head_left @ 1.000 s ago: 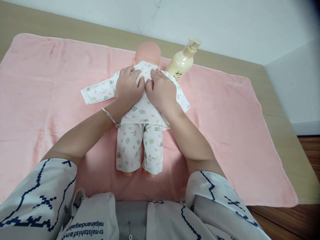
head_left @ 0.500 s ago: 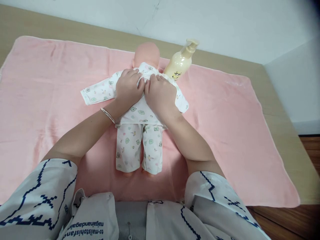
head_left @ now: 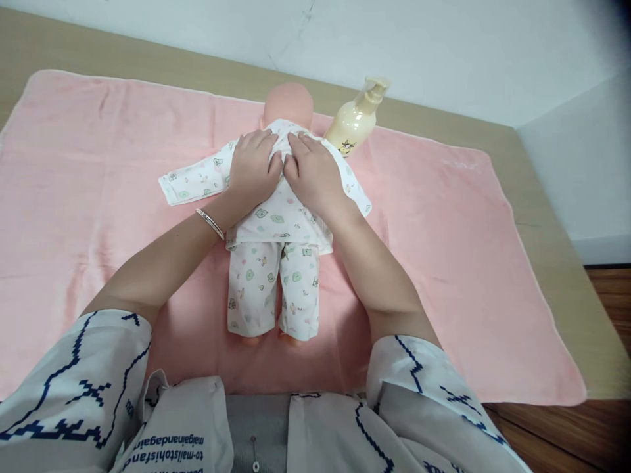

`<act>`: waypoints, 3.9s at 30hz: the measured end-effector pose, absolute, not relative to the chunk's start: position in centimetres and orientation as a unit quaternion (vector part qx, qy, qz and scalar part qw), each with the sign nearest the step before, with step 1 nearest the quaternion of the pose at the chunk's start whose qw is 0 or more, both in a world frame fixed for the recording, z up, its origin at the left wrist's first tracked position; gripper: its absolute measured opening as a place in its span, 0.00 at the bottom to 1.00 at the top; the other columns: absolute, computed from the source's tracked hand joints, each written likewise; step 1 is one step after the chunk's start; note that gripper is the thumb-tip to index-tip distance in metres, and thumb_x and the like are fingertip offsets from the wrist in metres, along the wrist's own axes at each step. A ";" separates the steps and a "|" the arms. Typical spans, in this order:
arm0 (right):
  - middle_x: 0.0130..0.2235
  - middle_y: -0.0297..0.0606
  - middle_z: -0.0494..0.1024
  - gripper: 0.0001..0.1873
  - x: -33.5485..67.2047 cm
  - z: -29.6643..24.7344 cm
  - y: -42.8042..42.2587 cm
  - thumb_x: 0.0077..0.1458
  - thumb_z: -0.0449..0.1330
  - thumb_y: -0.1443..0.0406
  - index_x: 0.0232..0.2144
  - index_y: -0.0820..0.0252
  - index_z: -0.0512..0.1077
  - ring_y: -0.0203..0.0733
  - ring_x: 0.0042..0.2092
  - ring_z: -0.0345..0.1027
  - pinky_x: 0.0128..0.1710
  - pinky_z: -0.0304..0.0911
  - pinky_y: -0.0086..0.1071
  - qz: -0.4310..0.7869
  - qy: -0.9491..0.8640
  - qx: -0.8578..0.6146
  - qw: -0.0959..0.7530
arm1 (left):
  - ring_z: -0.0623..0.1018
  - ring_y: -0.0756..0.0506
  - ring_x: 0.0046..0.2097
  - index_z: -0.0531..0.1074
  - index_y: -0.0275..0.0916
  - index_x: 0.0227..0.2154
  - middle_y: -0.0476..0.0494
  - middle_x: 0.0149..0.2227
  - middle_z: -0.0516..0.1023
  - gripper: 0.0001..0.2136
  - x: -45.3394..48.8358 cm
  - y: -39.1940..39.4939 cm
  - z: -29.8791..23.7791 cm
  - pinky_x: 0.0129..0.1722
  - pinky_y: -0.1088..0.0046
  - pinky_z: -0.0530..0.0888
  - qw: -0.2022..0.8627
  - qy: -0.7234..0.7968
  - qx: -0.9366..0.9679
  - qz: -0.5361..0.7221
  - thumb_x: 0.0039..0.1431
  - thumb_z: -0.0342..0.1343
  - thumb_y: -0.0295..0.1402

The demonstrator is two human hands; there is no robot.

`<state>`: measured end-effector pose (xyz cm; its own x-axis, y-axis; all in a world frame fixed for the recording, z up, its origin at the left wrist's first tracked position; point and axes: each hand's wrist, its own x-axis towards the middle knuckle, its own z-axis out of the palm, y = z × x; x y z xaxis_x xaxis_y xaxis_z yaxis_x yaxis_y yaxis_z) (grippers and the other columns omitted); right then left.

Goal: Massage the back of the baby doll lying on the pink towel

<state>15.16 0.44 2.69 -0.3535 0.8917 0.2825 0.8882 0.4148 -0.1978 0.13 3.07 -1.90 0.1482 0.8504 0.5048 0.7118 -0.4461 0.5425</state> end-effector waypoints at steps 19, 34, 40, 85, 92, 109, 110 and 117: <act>0.61 0.56 0.64 0.28 14.9 2.7 -0.1 0.68 0.41 0.54 0.58 0.70 0.62 0.58 0.64 0.55 0.64 0.51 0.55 -0.008 -0.788 -0.590 0.176 | 0.66 0.41 0.61 0.70 0.45 0.49 0.45 0.57 0.72 0.31 -0.1 3.6 -2.9 0.65 0.50 0.59 0.100 0.529 0.728 0.425 0.61 0.34 0.60; 0.66 0.53 0.56 0.31 15.7 2.3 1.2 0.67 0.43 0.53 0.63 0.70 0.56 0.56 0.69 0.45 0.68 0.43 0.55 0.061 -0.800 -0.569 0.180 | 0.63 0.35 0.64 0.68 0.40 0.54 0.40 0.60 0.69 0.32 -0.1 3.9 -3.1 0.66 0.48 0.56 0.103 0.541 0.718 0.425 0.61 0.38 0.60; 0.65 0.55 0.59 0.29 15.0 2.7 0.4 0.66 0.44 0.56 0.60 0.71 0.60 0.57 0.68 0.48 0.68 0.44 0.56 0.049 -0.792 -0.580 0.183 | 0.66 0.39 0.62 0.71 0.43 0.48 0.41 0.56 0.72 0.32 -0.3 2.9 -2.2 0.65 0.51 0.60 0.099 0.514 0.731 0.437 0.62 0.33 0.61; 0.60 0.54 0.66 0.25 13.8 2.9 -1.3 0.65 0.42 0.60 0.56 0.69 0.64 0.59 0.65 0.53 0.66 0.48 0.58 0.025 -0.774 -0.595 0.216 | 0.70 0.41 0.60 0.72 0.46 0.46 0.43 0.55 0.73 0.18 -0.1 1.5 -1.0 0.64 0.57 0.62 0.114 0.510 0.741 0.421 0.66 0.41 0.46; 0.63 0.53 0.63 0.27 14.1 3.1 -0.8 0.69 0.39 0.56 0.58 0.68 0.62 0.56 0.67 0.51 0.67 0.48 0.54 0.033 -0.784 -0.594 0.176 | 0.68 0.37 0.61 0.70 0.42 0.51 0.39 0.57 0.72 0.22 0.1 2.2 -1.4 0.64 0.52 0.61 0.105 0.541 0.724 0.415 0.64 0.42 0.49; 0.61 0.52 0.66 0.29 14.1 3.0 -0.8 0.69 0.37 0.54 0.58 0.67 0.63 0.57 0.65 0.54 0.65 0.52 0.56 0.028 -0.781 -0.593 0.196 | 0.69 0.39 0.60 0.70 0.46 0.49 0.41 0.55 0.73 0.19 0.0 1.7 -1.4 0.65 0.56 0.63 0.111 0.512 0.731 0.438 0.65 0.43 0.49; 0.62 0.52 0.64 0.30 14.4 2.8 -0.2 0.69 0.38 0.53 0.59 0.67 0.62 0.57 0.66 0.52 0.65 0.51 0.55 0.034 -0.781 -0.592 0.197 | 0.68 0.38 0.61 0.69 0.45 0.50 0.40 0.56 0.72 0.20 0.0 2.1 -1.7 0.65 0.55 0.62 0.121 0.514 0.725 0.442 0.64 0.44 0.50; 0.64 0.51 0.62 0.31 15.0 2.3 1.0 0.68 0.40 0.50 0.60 0.65 0.61 0.57 0.67 0.50 0.67 0.46 0.58 0.040 -0.779 -0.589 0.213 | 0.70 0.39 0.60 0.70 0.47 0.50 0.42 0.55 0.73 0.19 -0.1 2.9 -1.9 0.66 0.54 0.62 0.095 0.501 0.743 0.433 0.64 0.44 0.50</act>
